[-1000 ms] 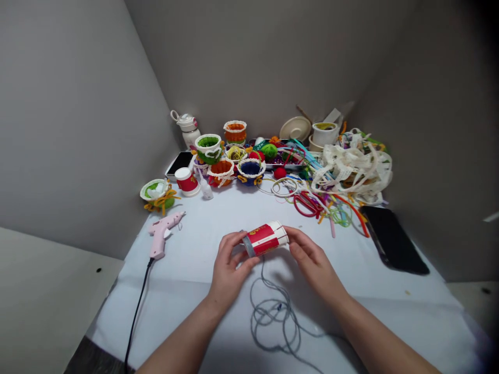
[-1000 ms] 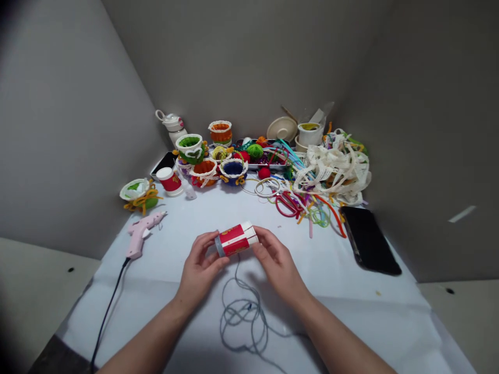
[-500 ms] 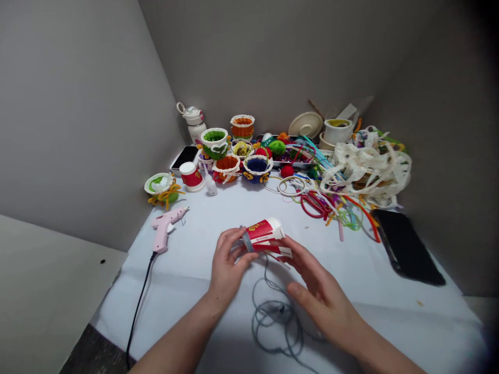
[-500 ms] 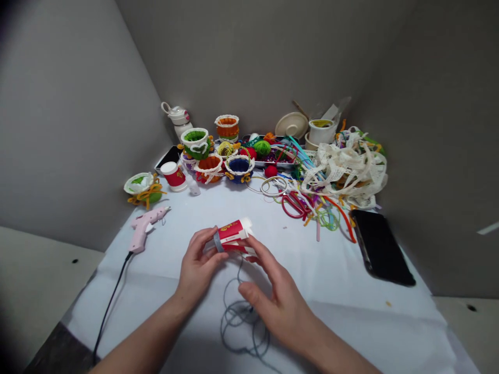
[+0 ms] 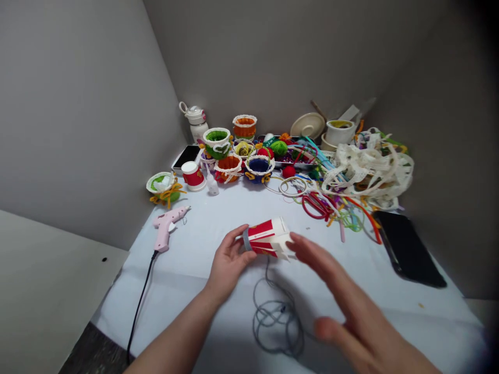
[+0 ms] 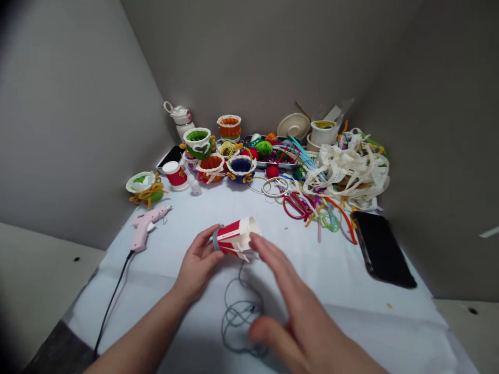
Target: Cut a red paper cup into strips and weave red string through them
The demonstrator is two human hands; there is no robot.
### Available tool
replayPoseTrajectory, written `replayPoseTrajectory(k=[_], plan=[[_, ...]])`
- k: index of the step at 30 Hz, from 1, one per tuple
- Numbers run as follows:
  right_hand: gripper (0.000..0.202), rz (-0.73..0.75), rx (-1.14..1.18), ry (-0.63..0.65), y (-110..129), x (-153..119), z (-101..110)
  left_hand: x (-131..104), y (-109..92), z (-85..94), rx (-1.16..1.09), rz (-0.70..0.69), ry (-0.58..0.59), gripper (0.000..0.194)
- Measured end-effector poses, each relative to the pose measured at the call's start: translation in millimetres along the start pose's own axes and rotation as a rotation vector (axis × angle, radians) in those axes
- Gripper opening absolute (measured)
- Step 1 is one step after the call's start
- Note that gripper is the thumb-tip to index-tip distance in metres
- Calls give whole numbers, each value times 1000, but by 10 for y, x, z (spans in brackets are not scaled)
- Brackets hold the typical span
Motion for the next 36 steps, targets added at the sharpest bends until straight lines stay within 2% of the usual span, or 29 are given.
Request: replayPoseTrajectory(k=[3,5,7,10,13,16,19,24,27,32,36], plan=[[38,-15,-95,-161,-15,173,395,-32,77,-85,-118,140,85,64],[26,-10,-151,-155,23,307,470,-78,125,-158,-156,229,147,66],[24,24,-186,-11,92,424,327,-118,154,-219,-169,277,200,66],[26,59,-224,247,178,491,-20,-146,183,-278,-164,285,258,64],[27,88,-237,411,276,476,-263,-145,210,-301,-142,281,295,61],[25,127,-194,465,386,450,-319,-131,201,-290,-123,261,315,59],[23,110,-227,477,366,410,-277,-156,206,-309,-90,261,375,59],[25,34,-424,701,163,225,-399,-255,222,-401,-53,276,521,59],[24,13,-469,796,154,241,-477,-299,231,-441,-26,299,578,57],[34,-8,-266,870,227,423,-557,-353,275,-455,5,369,636,55],[34,-85,-82,898,128,481,-565,-401,350,-424,2,442,663,58]])
Point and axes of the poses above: each hand's wrist, its own x-axis towards the middle knuckle, its own z-axis out of the back of the hand, y = z × x, the point moved 10 cm from there along x, towards the middle knuckle, and after that the axes turned 6 degrees about -y, right-handed, at the moved point
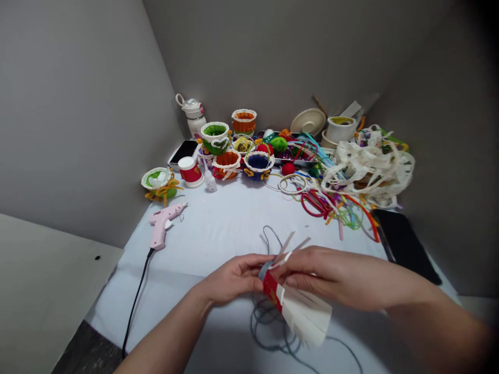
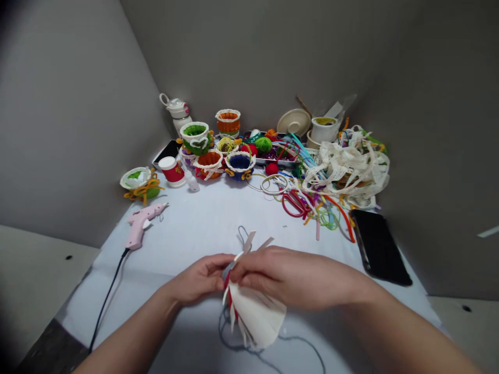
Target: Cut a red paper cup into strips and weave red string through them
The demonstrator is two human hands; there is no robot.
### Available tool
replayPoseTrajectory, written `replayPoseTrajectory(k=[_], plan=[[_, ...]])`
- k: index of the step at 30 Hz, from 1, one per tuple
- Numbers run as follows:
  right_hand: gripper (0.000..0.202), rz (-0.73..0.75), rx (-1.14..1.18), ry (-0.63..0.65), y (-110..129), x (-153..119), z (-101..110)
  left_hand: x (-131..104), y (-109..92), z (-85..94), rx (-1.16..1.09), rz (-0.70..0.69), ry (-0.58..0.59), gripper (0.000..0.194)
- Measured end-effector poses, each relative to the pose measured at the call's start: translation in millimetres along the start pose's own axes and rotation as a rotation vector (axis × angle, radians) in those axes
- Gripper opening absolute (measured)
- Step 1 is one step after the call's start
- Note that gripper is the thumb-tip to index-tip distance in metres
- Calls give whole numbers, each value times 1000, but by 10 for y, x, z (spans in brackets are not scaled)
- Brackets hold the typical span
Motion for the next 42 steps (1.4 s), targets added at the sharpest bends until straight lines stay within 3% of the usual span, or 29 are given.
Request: replayPoseTrajectory(k=[4,10,12,16,18,21,24,28,34,39,42], plan=[[32,-66,112,41,-148,51,-20,-22,92,12,-3,56,24,52],[37,-126,307,83,-227,154,3,-18,63,11,-68,54,19,43],[36,-92,247,6,-177,93,138,-6,51,66,-135,56,-42,48],[34,-53,44,-330,-38,-242,565,26,8,244,-226,11,-213,53],[34,-51,-45,-411,24,-380,637,42,-43,312,-228,-46,-280,56],[33,-79,-134,-347,37,-355,489,57,-127,356,-184,-143,-339,60],[34,-91,-139,-251,1,-149,254,67,-144,344,-129,-197,-351,60],[31,-85,-99,-257,-68,95,94,74,-133,295,-103,-228,-317,57],[30,-111,250,-243,-280,70,91,61,-140,194,-153,-185,-233,55],[41,-202,830,-152,-628,13,-21,35,59,187,-227,-45,-162,52],[44,-211,1008,-129,-697,12,-66,31,154,265,-243,2,-200,52]])
Point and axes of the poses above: each hand's wrist, its own x-axis towards the middle knuckle, its own z-axis out of the back of the hand, y = z × x, the point moved 10 cm from there along x, towards the middle knuckle, and after that the axes turned 6 degrees about -y, right-handed, at the moved point
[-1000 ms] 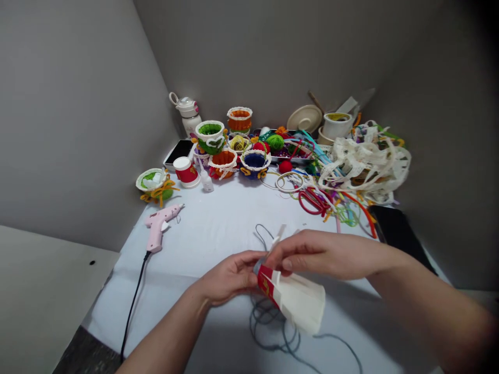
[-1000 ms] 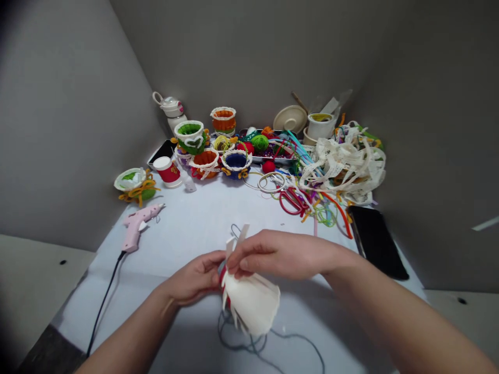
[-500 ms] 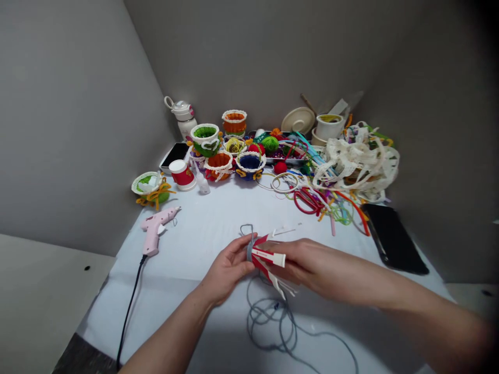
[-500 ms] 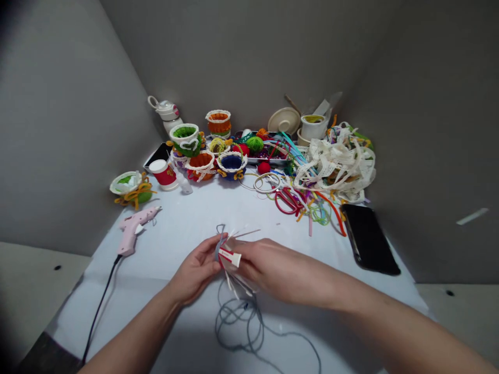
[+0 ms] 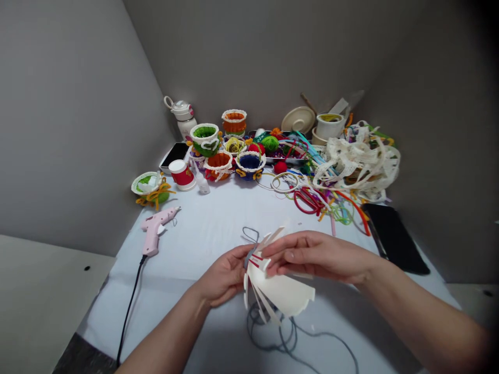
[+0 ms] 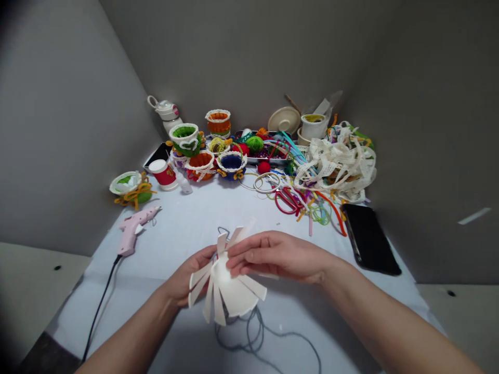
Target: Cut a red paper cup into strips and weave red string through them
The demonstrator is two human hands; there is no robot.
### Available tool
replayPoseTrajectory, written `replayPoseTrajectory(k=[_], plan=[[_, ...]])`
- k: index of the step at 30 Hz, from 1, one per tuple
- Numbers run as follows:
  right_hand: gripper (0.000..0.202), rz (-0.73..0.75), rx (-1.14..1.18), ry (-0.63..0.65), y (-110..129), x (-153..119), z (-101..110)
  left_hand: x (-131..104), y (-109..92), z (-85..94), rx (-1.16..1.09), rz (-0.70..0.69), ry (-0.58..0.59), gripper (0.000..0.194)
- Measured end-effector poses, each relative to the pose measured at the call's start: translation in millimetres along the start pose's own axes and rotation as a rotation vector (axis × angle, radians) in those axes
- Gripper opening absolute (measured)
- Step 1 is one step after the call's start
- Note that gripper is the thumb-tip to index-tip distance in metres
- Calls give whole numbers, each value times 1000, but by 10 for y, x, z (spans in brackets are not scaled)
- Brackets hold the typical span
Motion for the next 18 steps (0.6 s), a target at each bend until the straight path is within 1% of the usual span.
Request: replayPoseTrajectory(k=[2,3,7,9,12,14,16,18], plan=[[45,13,-29,-40,54,-45,32,16,-18,7,1,-6,-16,55],[46,31,-89,-83,115,-90,63,23,-46,-9,4,-20,-18,56],[41,203,-476,-311,514,-347,184,37,-243,-59,44,-138,-50,59],[37,254,-641,-348,613,-399,150,27,-337,-39,73,-212,-89,59],[34,234,-789,-287,529,-295,20,17,-378,-21,147,-261,-116,59],[34,234,-805,-245,447,-189,-62,14,-374,-40,203,-279,-108,57],[33,250,-751,-224,385,-105,-112,4,-395,-73,243,-321,-100,55],[33,231,-613,-222,302,-45,-104,-10,-429,-111,249,-365,-91,54]])
Point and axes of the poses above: each hand's wrist, its own x-axis towards the middle knuckle, its own z-axis out of the back of the hand, y = z × x, the point moved 10 cm from there along x, towards the middle knuckle, and after that the axes turned 6 degrees about -y, right-handed, at the moved point
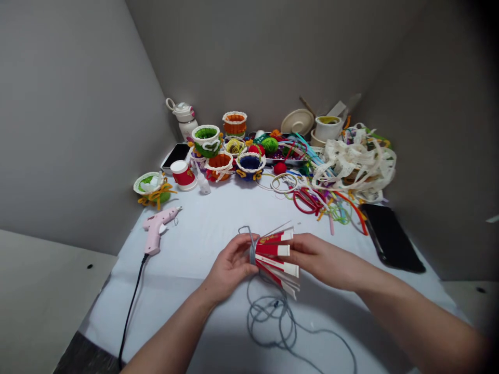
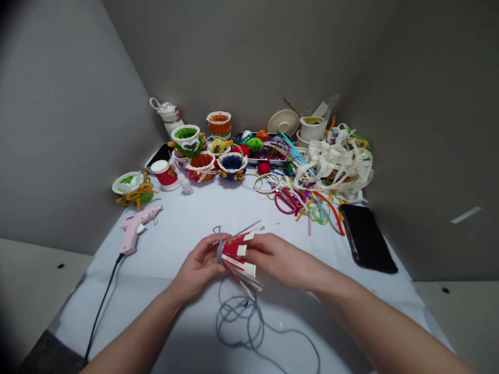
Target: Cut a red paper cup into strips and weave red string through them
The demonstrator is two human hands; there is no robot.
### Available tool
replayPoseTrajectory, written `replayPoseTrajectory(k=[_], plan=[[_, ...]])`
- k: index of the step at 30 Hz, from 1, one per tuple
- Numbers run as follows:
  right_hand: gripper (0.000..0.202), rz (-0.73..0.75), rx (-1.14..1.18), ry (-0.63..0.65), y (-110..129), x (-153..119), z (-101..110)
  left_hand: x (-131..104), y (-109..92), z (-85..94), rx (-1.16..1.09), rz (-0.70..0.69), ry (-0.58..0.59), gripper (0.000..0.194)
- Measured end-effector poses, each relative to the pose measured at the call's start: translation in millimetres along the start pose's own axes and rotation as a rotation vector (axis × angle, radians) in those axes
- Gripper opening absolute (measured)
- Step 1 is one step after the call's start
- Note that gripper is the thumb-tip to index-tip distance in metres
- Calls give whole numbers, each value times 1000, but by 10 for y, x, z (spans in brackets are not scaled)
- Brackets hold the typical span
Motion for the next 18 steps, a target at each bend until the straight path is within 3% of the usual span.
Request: replayPoseTrajectory(k=[5,10,14,18], plan=[[35,-218,600,-26,-366,1,-110,-12,-24,-19,-94,1,-1,58],[30,-220,941,-53,-564,-8,-209,-31,125,67,-217,114,-63,64],[32,-200,878,-79,-519,-154,-117,-39,228,70,-267,192,-35,66],[35,-72,439,-163,-98,-453,269,-28,220,127,-248,185,-48,65]])
Point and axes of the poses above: each hand's wrist, its own x-axis towards the middle knuckle, its own z-axis out of the back of the hand, y = z × x, the point moved 10 cm from there along x, towards the middle knuckle, and after that the axes turned 6 degrees about -y, right-handed, at the moved point
